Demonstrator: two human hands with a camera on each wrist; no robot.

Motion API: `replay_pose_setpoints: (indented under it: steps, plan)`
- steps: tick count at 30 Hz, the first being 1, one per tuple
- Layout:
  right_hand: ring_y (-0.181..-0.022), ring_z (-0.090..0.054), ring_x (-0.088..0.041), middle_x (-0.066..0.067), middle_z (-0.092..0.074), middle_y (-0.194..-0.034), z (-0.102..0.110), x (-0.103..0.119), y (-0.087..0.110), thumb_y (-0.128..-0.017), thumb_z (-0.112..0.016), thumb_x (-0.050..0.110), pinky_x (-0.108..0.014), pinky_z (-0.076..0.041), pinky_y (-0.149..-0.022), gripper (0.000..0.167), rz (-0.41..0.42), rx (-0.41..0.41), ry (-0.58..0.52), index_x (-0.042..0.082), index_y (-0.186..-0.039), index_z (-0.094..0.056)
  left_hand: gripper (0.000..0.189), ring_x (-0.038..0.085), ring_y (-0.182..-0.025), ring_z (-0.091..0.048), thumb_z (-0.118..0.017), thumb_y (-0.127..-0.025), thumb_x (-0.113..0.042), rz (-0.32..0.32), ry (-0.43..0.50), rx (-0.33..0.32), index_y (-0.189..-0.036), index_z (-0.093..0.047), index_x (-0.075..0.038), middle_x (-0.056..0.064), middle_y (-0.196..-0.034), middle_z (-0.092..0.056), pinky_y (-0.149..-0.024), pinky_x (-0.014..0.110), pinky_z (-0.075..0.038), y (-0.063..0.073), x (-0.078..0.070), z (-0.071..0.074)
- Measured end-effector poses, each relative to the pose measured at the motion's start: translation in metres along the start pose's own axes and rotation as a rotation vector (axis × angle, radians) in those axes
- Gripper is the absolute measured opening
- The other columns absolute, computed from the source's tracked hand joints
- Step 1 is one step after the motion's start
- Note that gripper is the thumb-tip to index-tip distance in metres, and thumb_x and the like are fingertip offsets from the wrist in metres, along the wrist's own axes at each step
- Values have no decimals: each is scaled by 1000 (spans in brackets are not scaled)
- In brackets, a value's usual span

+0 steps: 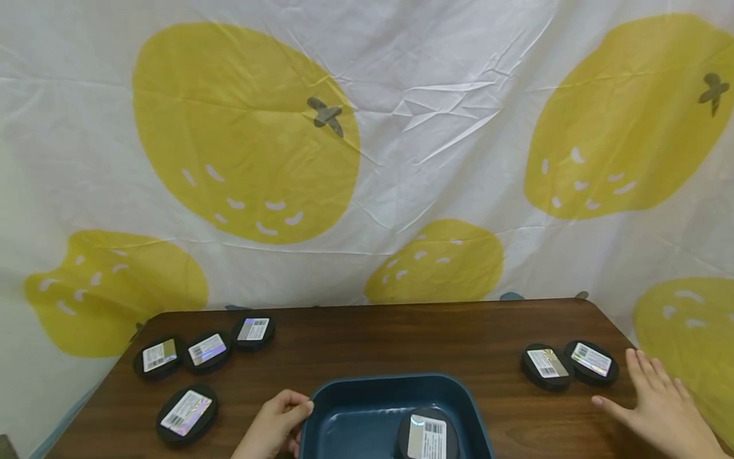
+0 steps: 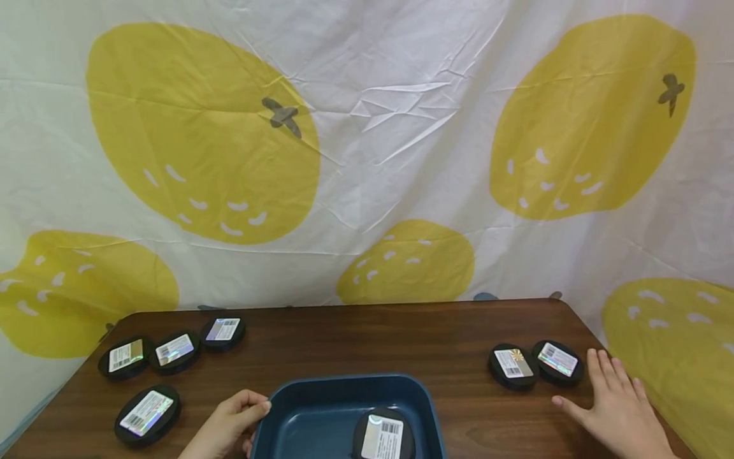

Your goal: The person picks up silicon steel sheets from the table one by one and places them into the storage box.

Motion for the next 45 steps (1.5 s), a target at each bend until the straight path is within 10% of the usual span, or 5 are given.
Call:
replay_pose_setpoints:
  steps: [17,35,45]
  plan:
    - [-130,-3,-56,-44,-13,-138,-7,-8,-24,-82,-64,47,-73,-4,-98,104,74,-24,-94,-20,-138,-8,27,11,-50,-47,-51,-92,-7,5,8,9,-102,-45,16,1,-63,-49,-44,22,-45,2,-1,0]
    - [-126,2,-61,-47,1,-137,-18,-10,-43,-84,-66,39,-66,0,-103,106,43,149,-310,-25,-134,2,25,11,-52,-47,-52,-91,-8,14,21,12,-103,-46,14,2,-63,-48,-44,22,-45,1,1,0]
    - [-121,-11,-64,-48,-4,-135,-25,-15,-51,-81,-68,41,-71,-18,-94,110,-5,212,-313,-23,-135,4,22,11,-51,-47,-51,-91,-7,7,15,14,-100,-47,12,1,-63,-48,-44,21,-45,2,-1,0]
Point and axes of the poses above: each hand's wrist, its own y-axis away from the middle knuckle, its own z-axis out of the back of the hand, x = y × z, the point moved 7 cm from there along -y, towards the middle knuckle
